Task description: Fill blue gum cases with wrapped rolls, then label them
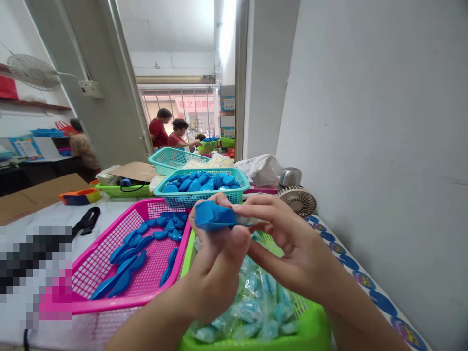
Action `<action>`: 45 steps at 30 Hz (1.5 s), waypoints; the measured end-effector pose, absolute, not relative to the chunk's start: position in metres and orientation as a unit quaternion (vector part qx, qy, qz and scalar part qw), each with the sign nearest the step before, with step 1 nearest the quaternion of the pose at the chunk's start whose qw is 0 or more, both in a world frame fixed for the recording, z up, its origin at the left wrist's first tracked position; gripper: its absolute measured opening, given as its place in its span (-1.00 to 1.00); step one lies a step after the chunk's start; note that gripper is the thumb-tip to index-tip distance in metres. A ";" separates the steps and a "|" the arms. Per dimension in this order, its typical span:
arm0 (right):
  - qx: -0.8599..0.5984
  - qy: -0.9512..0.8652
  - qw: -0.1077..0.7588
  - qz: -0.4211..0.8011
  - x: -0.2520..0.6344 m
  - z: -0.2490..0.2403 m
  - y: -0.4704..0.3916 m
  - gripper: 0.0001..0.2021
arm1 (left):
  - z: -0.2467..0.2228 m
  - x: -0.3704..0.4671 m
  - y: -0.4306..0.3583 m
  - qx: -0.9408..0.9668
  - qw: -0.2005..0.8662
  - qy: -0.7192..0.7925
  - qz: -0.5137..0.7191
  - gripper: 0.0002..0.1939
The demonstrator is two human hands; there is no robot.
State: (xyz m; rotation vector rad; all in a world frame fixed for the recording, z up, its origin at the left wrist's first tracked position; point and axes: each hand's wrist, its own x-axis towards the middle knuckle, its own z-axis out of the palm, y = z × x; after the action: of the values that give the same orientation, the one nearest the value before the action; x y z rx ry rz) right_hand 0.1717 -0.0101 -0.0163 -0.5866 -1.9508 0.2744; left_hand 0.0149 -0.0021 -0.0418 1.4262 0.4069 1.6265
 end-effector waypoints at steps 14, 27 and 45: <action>-0.203 -0.636 0.722 0.183 0.163 -0.016 -0.006 -0.86 | -0.027 0.015 0.001 0.641 0.266 0.217 0.686 -0.76; -0.229 -0.741 0.631 -0.008 0.168 -0.016 -0.009 -0.76 | -0.017 -0.017 -0.006 0.763 0.232 0.238 0.554 -0.31; -0.161 -0.767 0.620 0.042 0.173 -0.014 -0.015 -0.61 | -0.002 -0.035 -0.010 0.707 0.549 0.153 0.419 -0.41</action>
State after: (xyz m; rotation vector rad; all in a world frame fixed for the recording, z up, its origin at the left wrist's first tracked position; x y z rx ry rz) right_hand 0.1735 -0.0150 -0.0139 -0.3695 -1.7634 0.0966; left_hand -0.0354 -0.0096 -0.0019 1.6735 0.3633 0.9934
